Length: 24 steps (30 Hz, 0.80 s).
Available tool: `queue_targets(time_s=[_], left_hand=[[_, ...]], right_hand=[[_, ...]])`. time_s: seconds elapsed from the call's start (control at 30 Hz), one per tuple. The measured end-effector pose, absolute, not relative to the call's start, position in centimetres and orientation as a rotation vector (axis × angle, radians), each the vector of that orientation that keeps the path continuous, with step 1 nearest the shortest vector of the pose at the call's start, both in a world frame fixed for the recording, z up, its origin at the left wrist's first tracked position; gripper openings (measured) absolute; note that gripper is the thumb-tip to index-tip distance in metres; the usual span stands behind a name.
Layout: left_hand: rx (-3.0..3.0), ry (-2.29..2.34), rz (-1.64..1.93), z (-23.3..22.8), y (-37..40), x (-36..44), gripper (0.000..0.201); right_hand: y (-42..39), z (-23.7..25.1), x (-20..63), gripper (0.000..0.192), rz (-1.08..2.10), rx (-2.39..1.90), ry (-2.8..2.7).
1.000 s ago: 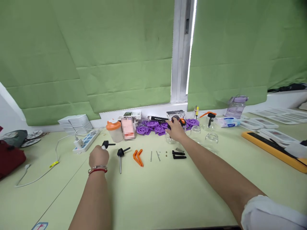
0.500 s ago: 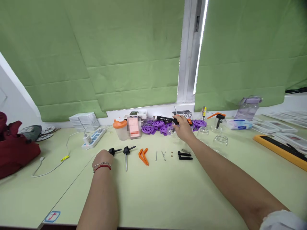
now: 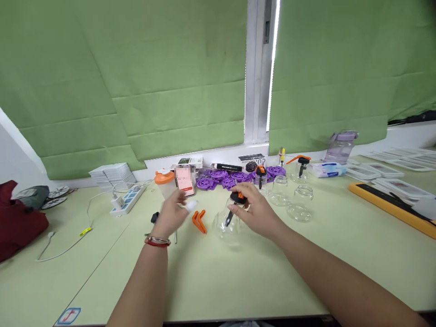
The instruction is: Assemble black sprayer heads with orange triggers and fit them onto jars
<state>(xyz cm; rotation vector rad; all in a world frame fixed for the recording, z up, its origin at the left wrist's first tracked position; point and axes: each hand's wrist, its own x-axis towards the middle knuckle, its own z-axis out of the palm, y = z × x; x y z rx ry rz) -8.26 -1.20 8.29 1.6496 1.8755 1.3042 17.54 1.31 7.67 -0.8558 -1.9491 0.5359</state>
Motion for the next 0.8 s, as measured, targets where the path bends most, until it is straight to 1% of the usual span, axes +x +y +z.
queue_targets(time_s=[0.03, 0.07, 0.1, 0.13, 0.17, 0.23, 0.27, 0.33, 0.37, 0.43, 0.53, 0.67, 0.8], left_hand=[[1.752, 1.53, 1.244, 8.7, -1.6, -6.0, 0.06], [1.792, 1.271, 1.148, 8.9, -2.0, -3.9, 0.076], [1.805, 1.101, 1.091, 9.0, -2.4, -2.2, 0.084], [1.817, 1.006, 1.079, 8.9, -2.8, -0.9, 0.086], [1.793, 0.965, 1.076, 8.7, -3.0, -0.1, 0.083], [1.613, 0.938, 1.118, 8.1, -3.1, 0.4, 0.065], [1.495, 0.908, 1.145, 7.7, -3.0, 0.2, 0.056], [1.264, 0.793, 1.169, 6.6, -2.6, -0.5, 0.041], [1.169, 0.736, 1.172, 6.1, -2.4, -0.8, 0.036], [1.032, 0.667, 1.154, 4.8, -1.9, -1.2, 0.029], [0.893, 0.684, 1.137, 3.3, -1.3, -1.1, 0.022], [0.84, 0.765, 1.119, 2.4, -0.8, -0.9, 0.02], [0.794, 0.837, 1.126, 2.3, -0.5, -1.3, 0.016]], right_hand=[[0.6, 7.5, 17.3, 0.038, 0.564, -0.841, -1.959], [0.0, 7.4, 17.1, 0.04, 0.598, -0.818, -1.968], [-0.4, 7.2, 17.0, 0.044, 0.648, -0.778, -1.977], [-0.6, 7.0, 16.9, 0.048, 0.732, -0.73, -1.974], [-0.6, 6.8, 17.0, 0.051, 0.848, -0.689, -1.946], [0.1, 6.2, 17.4, 0.053, 1.096, -0.683, -1.784], [0.7, 5.8, 17.7, 0.051, 1.186, -0.734, -1.659], [2.3, 4.9, 18.3, 0.04, 1.194, -0.944, -1.409], [3.0, 4.3, 18.5, 0.037, 1.206, -1.024, -1.338], [4.2, 3.2, 18.7, 0.04, 1.401, -1.095, -1.318], [4.9, 1.9, 18.4, 0.041, 1.622, -1.038, -1.227], [4.9, 1.1, 17.7, 0.039, 1.635, -1.023, -1.168], [5.1, 0.4, 17.2, 0.036, 1.423, -1.075, -1.275]])
